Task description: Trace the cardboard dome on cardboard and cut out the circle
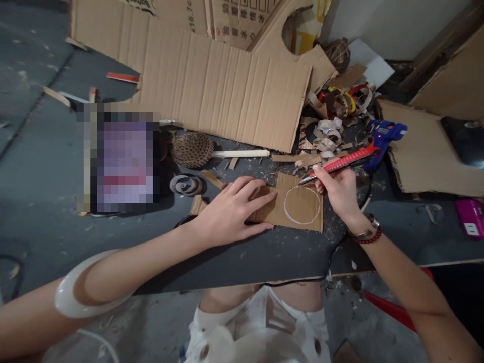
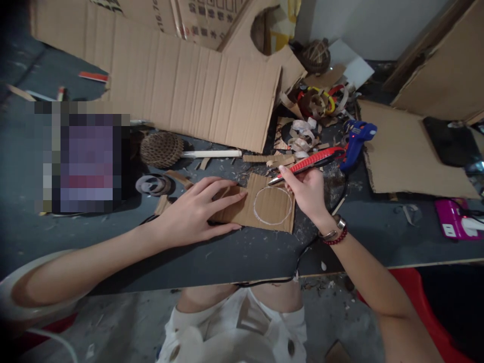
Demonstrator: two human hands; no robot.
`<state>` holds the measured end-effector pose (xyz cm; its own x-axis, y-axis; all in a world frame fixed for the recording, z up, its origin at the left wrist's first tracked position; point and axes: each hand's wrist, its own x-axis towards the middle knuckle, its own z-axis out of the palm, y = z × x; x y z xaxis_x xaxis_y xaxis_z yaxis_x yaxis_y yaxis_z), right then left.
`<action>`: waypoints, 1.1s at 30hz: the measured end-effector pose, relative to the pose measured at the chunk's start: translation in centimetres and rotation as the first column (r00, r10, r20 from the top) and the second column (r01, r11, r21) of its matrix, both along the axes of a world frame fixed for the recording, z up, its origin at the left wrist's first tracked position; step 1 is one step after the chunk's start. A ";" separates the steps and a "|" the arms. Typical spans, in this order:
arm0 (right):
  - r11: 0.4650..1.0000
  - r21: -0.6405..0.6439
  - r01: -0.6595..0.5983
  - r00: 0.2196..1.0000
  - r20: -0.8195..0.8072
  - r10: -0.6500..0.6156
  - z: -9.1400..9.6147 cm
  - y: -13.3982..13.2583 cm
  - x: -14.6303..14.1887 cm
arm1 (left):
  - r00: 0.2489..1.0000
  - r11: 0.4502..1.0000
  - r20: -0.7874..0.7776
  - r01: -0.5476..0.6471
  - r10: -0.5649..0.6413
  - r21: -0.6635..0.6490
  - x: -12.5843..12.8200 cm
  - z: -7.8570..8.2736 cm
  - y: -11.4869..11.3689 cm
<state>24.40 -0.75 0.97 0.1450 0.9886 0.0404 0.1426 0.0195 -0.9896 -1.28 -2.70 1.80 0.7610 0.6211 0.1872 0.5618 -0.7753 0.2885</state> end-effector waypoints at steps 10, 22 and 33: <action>1.000 0.005 -0.017 1.000 0.013 0.017 0.4 -0.1 -0.3 | 1.000 1.000 0.012 -0.002 0.003 -0.009 0.0 0.0 0.0; 1.000 -0.002 -0.009 1.000 0.012 0.009 0.4 -0.1 -0.4 | 1.000 1.000 -0.003 -0.001 0.001 0.003 0.0 0.0 0.0; 0.999 0.036 -0.029 0.995 0.092 0.026 0.5 -0.4 -0.4 | 1.000 1.000 -0.009 0.000 0.000 -0.005 0.0 0.0 0.0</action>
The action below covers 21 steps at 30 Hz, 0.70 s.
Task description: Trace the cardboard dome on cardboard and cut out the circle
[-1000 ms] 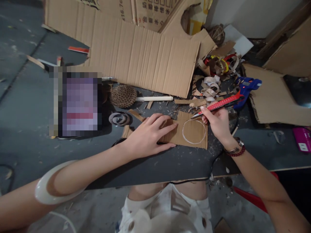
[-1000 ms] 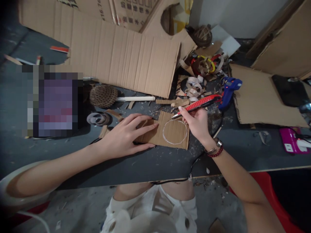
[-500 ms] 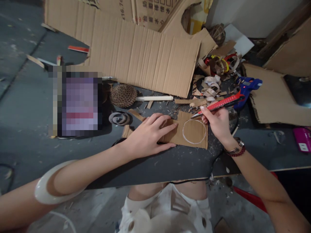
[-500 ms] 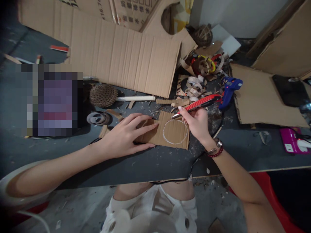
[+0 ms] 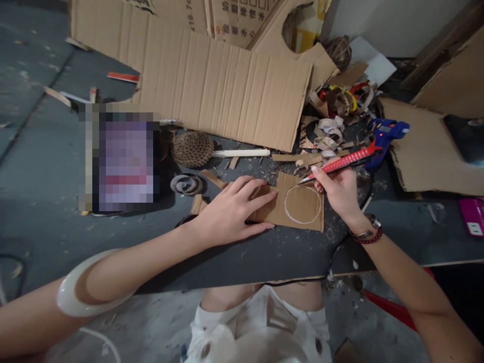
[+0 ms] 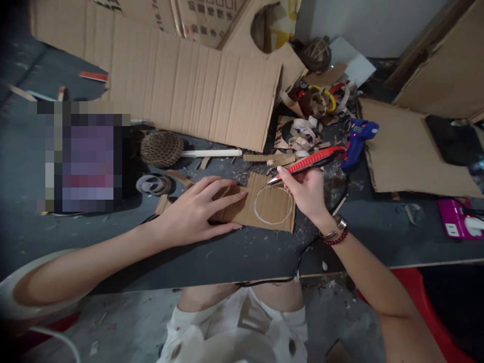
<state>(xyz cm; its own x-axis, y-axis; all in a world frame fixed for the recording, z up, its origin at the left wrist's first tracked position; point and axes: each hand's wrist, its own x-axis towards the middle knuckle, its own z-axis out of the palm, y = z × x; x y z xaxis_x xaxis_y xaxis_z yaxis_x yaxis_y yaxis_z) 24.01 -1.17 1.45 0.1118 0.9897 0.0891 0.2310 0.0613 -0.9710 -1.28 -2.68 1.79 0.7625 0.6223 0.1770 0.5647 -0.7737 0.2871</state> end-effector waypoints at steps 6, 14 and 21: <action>0.980 0.199 -0.024 0.958 0.286 -0.035 0.4 -0.8 -0.2 | 1.000 1.000 0.010 -0.004 0.004 -0.026 0.0 0.1 0.0; 0.999 -0.041 -0.003 1.000 0.005 0.003 -0.1 0.4 0.4 | 1.000 1.000 0.014 0.001 -0.001 -0.009 0.0 0.0 0.0; 0.997 -0.065 0.028 0.998 -0.053 -0.032 -0.3 0.6 0.6 | 1.000 1.000 -0.005 -0.006 0.006 -0.020 0.0 0.0 -0.1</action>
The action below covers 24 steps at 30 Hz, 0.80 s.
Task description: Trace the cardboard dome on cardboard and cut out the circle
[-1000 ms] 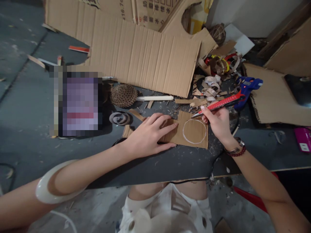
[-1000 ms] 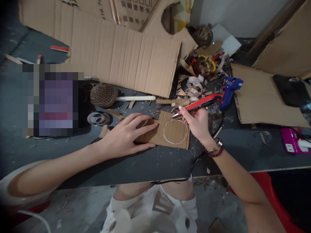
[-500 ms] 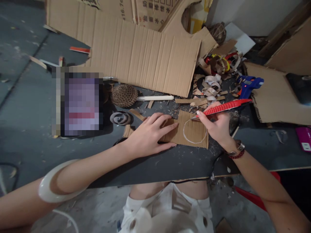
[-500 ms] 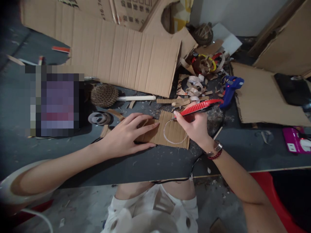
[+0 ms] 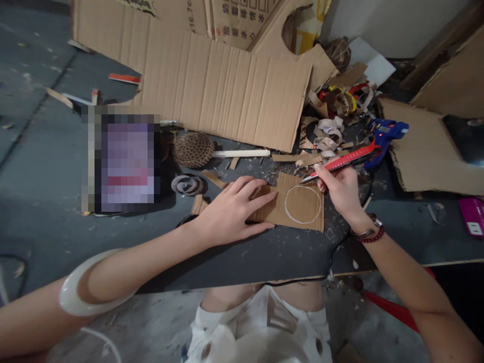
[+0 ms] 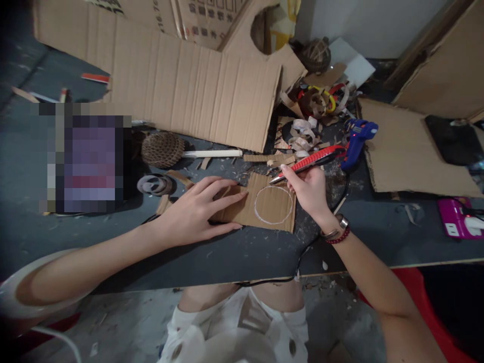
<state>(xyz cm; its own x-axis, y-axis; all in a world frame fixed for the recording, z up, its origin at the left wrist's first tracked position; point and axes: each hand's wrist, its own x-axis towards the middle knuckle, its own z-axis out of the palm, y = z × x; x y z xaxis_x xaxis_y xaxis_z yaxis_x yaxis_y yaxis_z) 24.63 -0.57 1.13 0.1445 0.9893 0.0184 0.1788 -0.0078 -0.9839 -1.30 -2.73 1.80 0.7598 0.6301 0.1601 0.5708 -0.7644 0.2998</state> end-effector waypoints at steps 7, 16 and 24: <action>0.976 0.215 -0.021 0.966 0.257 -0.036 0.6 -1.3 -0.6 | 1.000 1.000 0.002 -0.007 0.007 -0.011 0.0 0.0 0.0; 0.976 0.217 -0.027 0.961 0.273 -0.035 0.4 -1.3 -0.9 | 1.000 1.000 0.006 -0.001 0.001 -0.001 0.0 0.0 0.0; 0.998 0.065 0.026 0.996 0.085 -0.031 -0.1 -0.8 -0.5 | 1.000 1.000 0.005 -0.009 0.009 -0.007 0.0 -0.1 0.0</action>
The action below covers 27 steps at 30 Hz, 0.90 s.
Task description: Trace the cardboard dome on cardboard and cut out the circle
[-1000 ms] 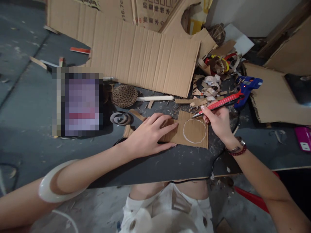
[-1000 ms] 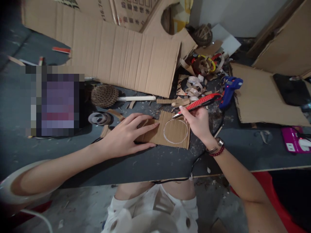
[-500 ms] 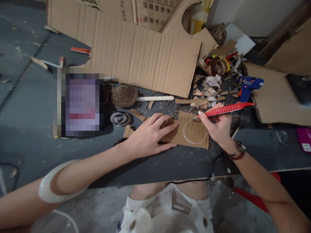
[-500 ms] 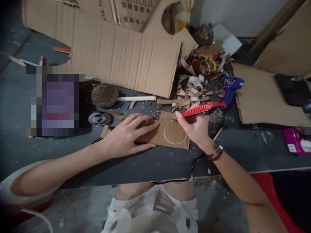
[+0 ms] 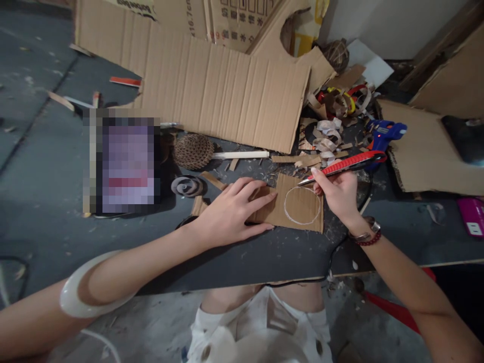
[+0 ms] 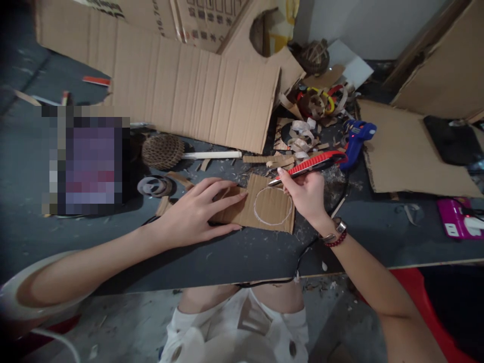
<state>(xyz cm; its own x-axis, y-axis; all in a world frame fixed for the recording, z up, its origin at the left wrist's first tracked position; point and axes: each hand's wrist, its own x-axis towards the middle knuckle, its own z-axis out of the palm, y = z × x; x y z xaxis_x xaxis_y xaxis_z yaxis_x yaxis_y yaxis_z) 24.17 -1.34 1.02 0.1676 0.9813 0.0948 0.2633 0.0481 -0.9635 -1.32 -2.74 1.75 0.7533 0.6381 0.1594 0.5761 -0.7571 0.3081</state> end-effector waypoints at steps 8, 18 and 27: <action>1.000 -0.021 0.010 0.999 -0.042 -0.011 0.3 -0.1 -0.2 | 1.000 1.000 -0.004 0.008 -0.008 0.020 0.1 0.1 0.0; 1.000 -0.026 0.017 0.997 -0.077 -0.018 0.4 -0.1 -0.3 | 1.000 1.000 -0.003 0.010 -0.010 0.027 0.0 0.1 0.0; 0.999 -0.020 0.037 0.996 -0.085 -0.039 0.4 -0.1 -0.2 | 1.000 0.999 0.001 0.010 -0.010 0.043 0.0 0.1 0.1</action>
<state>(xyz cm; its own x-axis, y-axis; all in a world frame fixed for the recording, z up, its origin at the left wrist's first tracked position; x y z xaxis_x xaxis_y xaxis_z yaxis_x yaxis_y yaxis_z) 23.94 -1.40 1.39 0.2112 0.9756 0.0605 0.1816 0.0216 -0.9831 -1.30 -2.68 1.83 0.7595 0.6229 0.1876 0.5680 -0.7756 0.2754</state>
